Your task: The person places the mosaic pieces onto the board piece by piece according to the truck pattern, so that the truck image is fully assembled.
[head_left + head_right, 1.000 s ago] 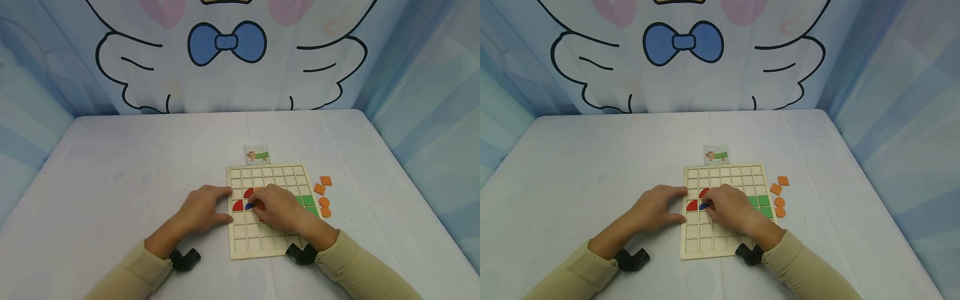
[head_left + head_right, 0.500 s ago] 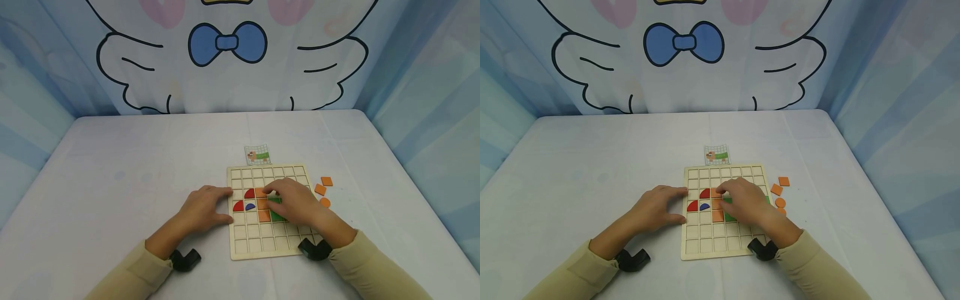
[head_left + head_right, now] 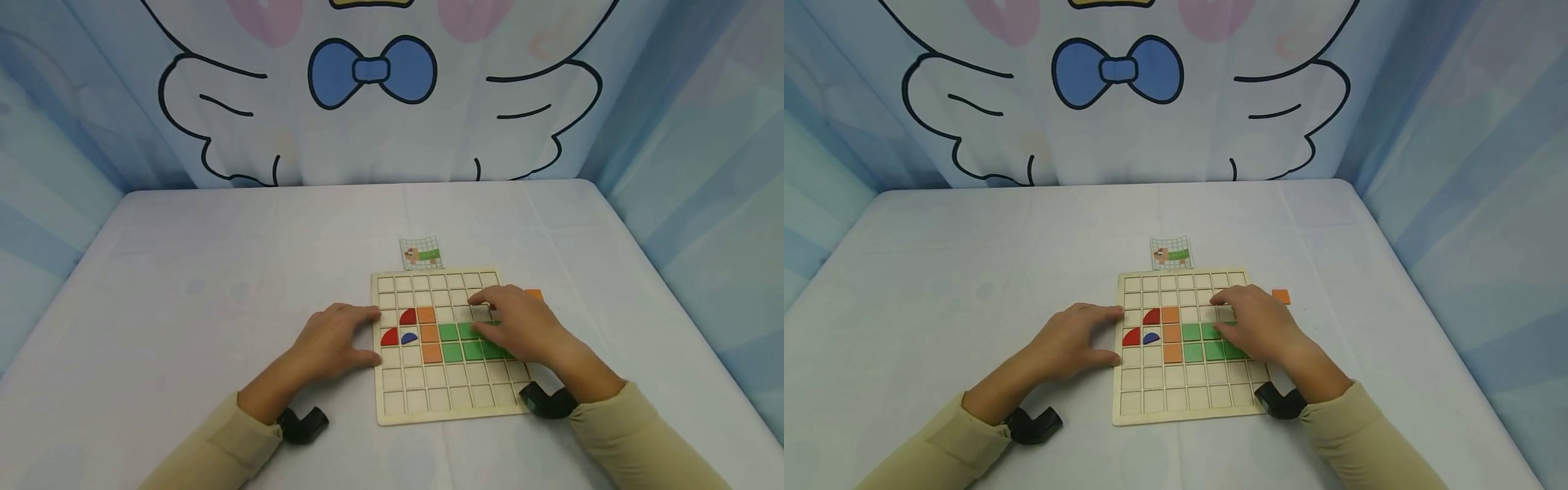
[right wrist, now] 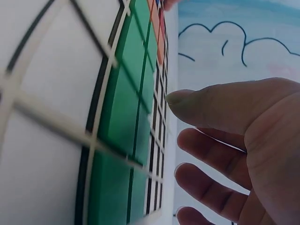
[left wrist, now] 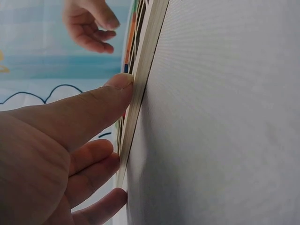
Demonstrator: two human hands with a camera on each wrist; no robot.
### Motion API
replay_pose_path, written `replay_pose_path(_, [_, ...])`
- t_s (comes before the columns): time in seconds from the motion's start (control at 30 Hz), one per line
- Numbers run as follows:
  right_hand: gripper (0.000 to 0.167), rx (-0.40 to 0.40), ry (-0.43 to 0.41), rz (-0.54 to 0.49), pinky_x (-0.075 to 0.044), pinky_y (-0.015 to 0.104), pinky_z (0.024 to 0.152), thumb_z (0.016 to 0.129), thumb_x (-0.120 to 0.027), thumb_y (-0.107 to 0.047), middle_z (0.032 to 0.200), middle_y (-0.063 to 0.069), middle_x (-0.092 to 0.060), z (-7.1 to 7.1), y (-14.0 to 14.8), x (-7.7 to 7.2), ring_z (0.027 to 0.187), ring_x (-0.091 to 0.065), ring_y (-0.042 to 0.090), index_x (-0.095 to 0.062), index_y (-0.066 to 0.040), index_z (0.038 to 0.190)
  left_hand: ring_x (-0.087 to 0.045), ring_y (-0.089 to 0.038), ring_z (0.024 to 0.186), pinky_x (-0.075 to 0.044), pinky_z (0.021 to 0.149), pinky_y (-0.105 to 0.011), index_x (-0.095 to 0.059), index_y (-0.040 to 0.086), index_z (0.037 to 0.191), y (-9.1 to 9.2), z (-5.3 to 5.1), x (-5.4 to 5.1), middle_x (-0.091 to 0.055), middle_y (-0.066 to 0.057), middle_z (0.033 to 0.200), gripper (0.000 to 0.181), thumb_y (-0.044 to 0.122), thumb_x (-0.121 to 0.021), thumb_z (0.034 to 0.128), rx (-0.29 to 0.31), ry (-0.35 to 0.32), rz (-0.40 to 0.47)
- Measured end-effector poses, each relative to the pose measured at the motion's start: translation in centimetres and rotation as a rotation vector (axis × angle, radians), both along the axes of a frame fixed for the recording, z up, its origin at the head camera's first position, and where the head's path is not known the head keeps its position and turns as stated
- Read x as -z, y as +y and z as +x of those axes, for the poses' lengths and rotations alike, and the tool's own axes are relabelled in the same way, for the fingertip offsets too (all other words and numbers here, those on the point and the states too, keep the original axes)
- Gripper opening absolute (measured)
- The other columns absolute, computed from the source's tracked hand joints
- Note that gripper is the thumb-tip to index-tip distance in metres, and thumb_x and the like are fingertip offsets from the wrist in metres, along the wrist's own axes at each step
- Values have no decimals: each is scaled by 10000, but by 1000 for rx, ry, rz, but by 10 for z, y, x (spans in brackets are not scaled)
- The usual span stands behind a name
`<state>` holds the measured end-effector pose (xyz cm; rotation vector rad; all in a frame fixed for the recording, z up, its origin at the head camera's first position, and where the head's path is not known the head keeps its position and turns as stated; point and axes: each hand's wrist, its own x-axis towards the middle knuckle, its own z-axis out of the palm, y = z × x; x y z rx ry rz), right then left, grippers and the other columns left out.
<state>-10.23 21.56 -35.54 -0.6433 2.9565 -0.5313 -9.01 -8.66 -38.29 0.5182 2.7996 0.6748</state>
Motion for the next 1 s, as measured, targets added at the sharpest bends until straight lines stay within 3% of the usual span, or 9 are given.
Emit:
replay_pose_path(0.57, [377,191,-47,-6,-492,552,825,904,-712,-186,1056,184,-666,-7,53,5,1001,-597,381,-669,9,1224,-505,-268,1279,-407,1030,-488,-604,155,1391,-1,1,0,-613,-15,1353,717,353,-885,762,2,9,11])
replay_pose_path(0.7, [391,224,-53,-14,-487,576,833,910,-704,-204,1116,211,-669,-11,65,6,1056,-591,421,-661,16,1230,-504,-267,1279,-408,1026,-488,-604,158,1390,0,1,-1,-611,-13,1355,715,355,-885,763,0,8,7])
replay_pose_path(1.0, [366,284,-51,33,-488,596,810,935,-658,-182,1161,300,-626,-20,84,13,1013,-578,449,-640,36,1229,-505,-264,1274,-409,1021,-489,-609,157,1385,0,1,-2,-615,-11,1351,706,348,-886,763,-2,6,13])
